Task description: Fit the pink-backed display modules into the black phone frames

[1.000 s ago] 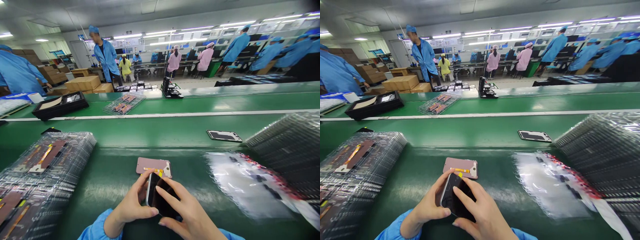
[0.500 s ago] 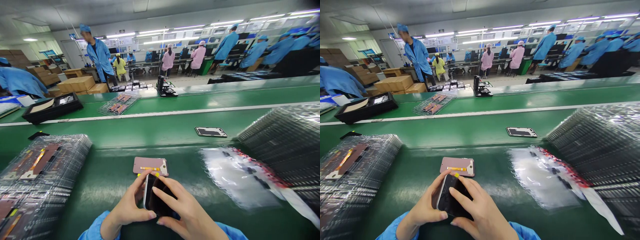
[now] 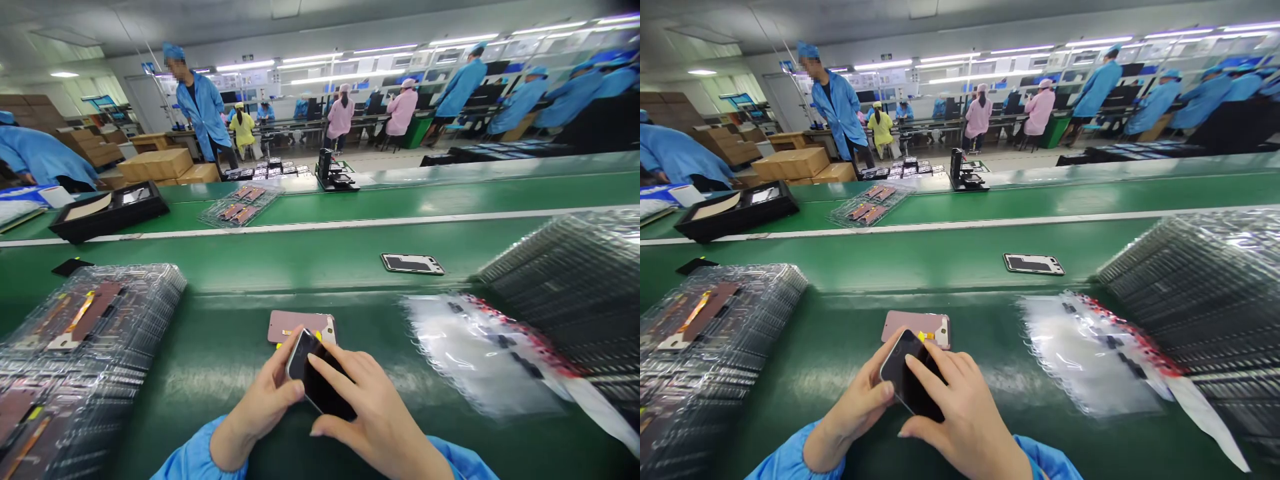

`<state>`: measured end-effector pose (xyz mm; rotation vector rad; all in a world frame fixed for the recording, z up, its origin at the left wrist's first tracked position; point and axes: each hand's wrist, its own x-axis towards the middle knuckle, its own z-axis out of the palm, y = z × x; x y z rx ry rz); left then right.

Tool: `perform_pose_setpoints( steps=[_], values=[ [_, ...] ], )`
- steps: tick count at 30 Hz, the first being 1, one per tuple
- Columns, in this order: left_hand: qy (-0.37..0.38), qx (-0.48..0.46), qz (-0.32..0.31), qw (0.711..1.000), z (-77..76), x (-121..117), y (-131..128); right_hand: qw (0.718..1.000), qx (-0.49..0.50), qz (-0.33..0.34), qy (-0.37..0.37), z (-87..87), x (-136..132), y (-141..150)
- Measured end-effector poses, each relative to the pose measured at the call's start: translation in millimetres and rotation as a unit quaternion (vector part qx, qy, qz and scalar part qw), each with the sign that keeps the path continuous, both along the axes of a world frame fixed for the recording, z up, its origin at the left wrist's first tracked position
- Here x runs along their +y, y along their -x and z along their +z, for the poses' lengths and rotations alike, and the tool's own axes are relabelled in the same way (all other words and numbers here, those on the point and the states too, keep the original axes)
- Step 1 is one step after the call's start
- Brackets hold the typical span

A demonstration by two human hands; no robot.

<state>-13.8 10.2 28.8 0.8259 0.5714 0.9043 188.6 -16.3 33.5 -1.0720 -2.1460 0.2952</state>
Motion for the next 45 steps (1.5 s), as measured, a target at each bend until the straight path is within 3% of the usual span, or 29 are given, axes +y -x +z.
perform_pose_setpoints(
  steps=[2,4,6,8,10,12,17,22,25,29,38,40,45],
  values=[
    [0.051,0.012,0.022,0.998,4.7,5,1,0.996,0.066,-0.011,0.063,-3.1,2,-2],
    [0.069,0.041,0.044,0.996,11.1,14,5,0.971,0.162,-0.004,0.178,-4.1,4,-5],
    [0.071,0.062,0.058,0.994,16.7,24,12,0.910,0.252,0.020,0.330,-3.3,6,-9],
    [0.071,0.064,0.068,0.993,19.7,32,20,0.827,0.307,0.070,0.466,-3.2,7,-11],
    [0.071,0.059,0.081,0.992,21.0,38,24,0.759,0.336,0.114,0.546,-5.6,7,-10],
    [0.069,0.061,0.088,0.992,22.1,40,25,0.729,0.359,0.130,0.568,-9.8,5,-8],
    [0.011,0.086,0.024,0.996,26.7,32,18,0.737,0.413,0.097,0.525,-14.7,5,-4],
    [-0.071,0.247,-0.072,0.964,21.5,10,13,0.762,0.451,0.035,0.464,-11.7,8,-5],
    [-0.074,0.310,-0.057,0.946,15.4,0,8,0.769,0.454,0.019,0.449,-10.6,8,-4],
    [-0.075,0.312,-0.019,0.947,9.8,-4,4,0.770,0.458,0.024,0.443,-8.2,7,-2],
    [-0.047,0.281,-0.019,0.958,9.4,-5,7,0.713,0.479,0.050,0.510,1.4,10,-7],
    [-0.043,0.276,-0.019,0.960,11.3,-5,8,0.721,0.457,0.059,0.517,2.7,12,-8],
    [-0.017,0.251,-0.003,0.968,9.1,-8,10,0.775,0.372,0.065,0.507,8.5,20,1]
  ],
)
